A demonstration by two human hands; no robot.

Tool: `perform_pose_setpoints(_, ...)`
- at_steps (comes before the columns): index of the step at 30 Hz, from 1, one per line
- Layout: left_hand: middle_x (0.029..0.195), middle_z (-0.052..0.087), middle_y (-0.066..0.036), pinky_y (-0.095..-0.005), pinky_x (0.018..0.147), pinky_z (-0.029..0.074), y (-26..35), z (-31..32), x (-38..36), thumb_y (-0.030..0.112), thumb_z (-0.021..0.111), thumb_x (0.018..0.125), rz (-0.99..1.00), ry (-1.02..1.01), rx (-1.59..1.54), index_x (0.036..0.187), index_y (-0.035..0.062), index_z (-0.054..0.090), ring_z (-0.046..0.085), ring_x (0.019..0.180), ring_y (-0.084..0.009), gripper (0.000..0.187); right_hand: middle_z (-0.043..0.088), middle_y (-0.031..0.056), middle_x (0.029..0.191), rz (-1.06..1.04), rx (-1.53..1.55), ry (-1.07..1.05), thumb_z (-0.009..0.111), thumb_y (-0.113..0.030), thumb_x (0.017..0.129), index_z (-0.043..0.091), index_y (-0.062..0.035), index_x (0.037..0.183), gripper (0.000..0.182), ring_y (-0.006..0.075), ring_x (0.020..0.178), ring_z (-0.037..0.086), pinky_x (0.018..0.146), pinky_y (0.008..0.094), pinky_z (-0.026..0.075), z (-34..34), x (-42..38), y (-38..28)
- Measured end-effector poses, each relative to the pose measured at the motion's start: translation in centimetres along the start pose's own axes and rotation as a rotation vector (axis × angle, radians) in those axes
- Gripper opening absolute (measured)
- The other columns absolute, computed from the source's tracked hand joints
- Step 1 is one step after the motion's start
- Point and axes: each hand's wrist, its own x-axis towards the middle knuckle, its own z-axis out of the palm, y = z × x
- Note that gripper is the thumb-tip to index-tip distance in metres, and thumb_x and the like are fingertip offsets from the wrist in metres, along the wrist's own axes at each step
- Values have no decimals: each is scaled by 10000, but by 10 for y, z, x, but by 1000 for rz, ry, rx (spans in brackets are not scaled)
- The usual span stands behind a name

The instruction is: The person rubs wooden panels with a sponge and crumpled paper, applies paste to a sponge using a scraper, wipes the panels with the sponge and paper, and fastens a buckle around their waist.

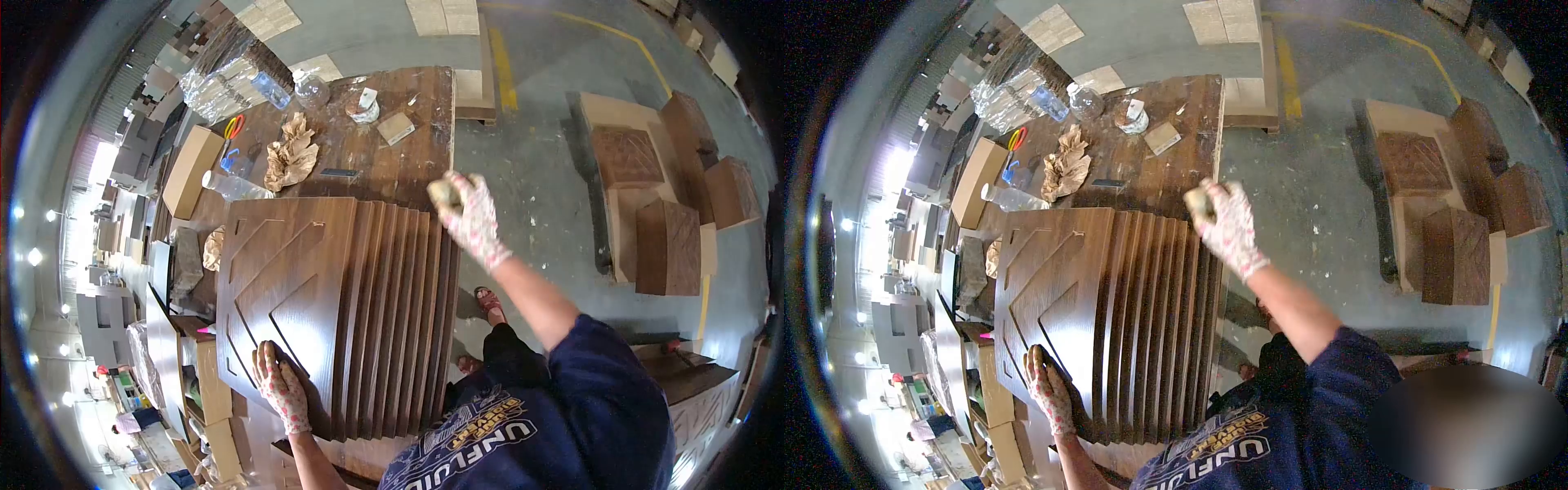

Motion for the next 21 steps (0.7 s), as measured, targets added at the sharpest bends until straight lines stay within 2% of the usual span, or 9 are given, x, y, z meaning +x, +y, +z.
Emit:
perform_pose_setpoints(2,1358,507,-169,-479,1116,277,1,1,-2,118,480,880,-2,10,6,1344,11,490,397,1315,-379,476,592,149,997,-418,-91,-34,748,-229,788,599,-104,1119,385,275,989,582,858,419,521,-7,-35,-25)
perform_pose_setpoints(4,1361,505,-169,-478,1117,277,2,0,1,110,482,878,5,7,10,1344,9,491,397,1316,-379,477,596,130,1034,-436,13,-174,746,-256,786,599,-133,1140,403,279,1015,580,883,421,516,8,-75,-32)
perform_pose_setpoints(7,1363,504,-169,-475,1116,281,2,-2,-1,105,485,875,2,-2,23,1346,9,491,398,1316,-379,480,581,161,1066,-337,-137,-69,709,-293,811,594,-121,1189,431,300,1025,570,897,417,510,7,-46,-4)
perform_pose_setpoints(10,1360,508,-168,-471,1114,288,3,-2,0,105,488,875,10,3,33,1346,10,492,402,1314,-378,480,571,198,1067,-37,-192,34,694,-247,806,601,-30,1174,437,318,1000,561,831,408,511,1,5,24)
perform_pose_setpoints(12,1356,512,-168,-467,1111,293,2,-1,1,106,489,877,-3,-2,30,1342,9,496,407,1310,-377,475,570,198,1093,109,-85,-62,712,-258,787,599,-41,1192,473,323,1022,560,874,410,510,-9,-6,8)
perform_pose_setpoints(14,1352,515,-167,-465,1110,296,0,0,0,109,488,880,9,9,35,1336,8,502,413,1305,-376,467,570,193,1097,-319,-87,-51,726,-264,771,584,-83,1223,507,327,1028,566,903,413,515,2,-45,4)
perform_pose_setpoints(16,1350,517,-167,-464,1109,298,1,0,2,115,485,884,10,13,39,1331,6,507,417,1303,-375,460,571,187,1087,-384,-82,-49,736,-245,765,579,-91,1228,513,321,1028,571,887,413,526,2,-54,-2)
perform_pose_setpoints(20,1350,517,-167,-464,1107,301,6,-3,0,127,480,894,-19,0,22,1328,7,510,416,1305,-374,452,561,190,1165,203,-176,-121,744,-273,774,613,-112,1220,492,308,1078,567,942,406,507,-11,6,40)
perform_pose_setpoints(21,1351,516,-168,-464,1107,302,6,-3,2,129,479,896,-24,-2,9,1329,8,510,415,1306,-374,451,555,188,1183,129,-142,-156,744,-280,773,614,-121,1224,496,309,1097,562,958,400,496,-12,10,37)
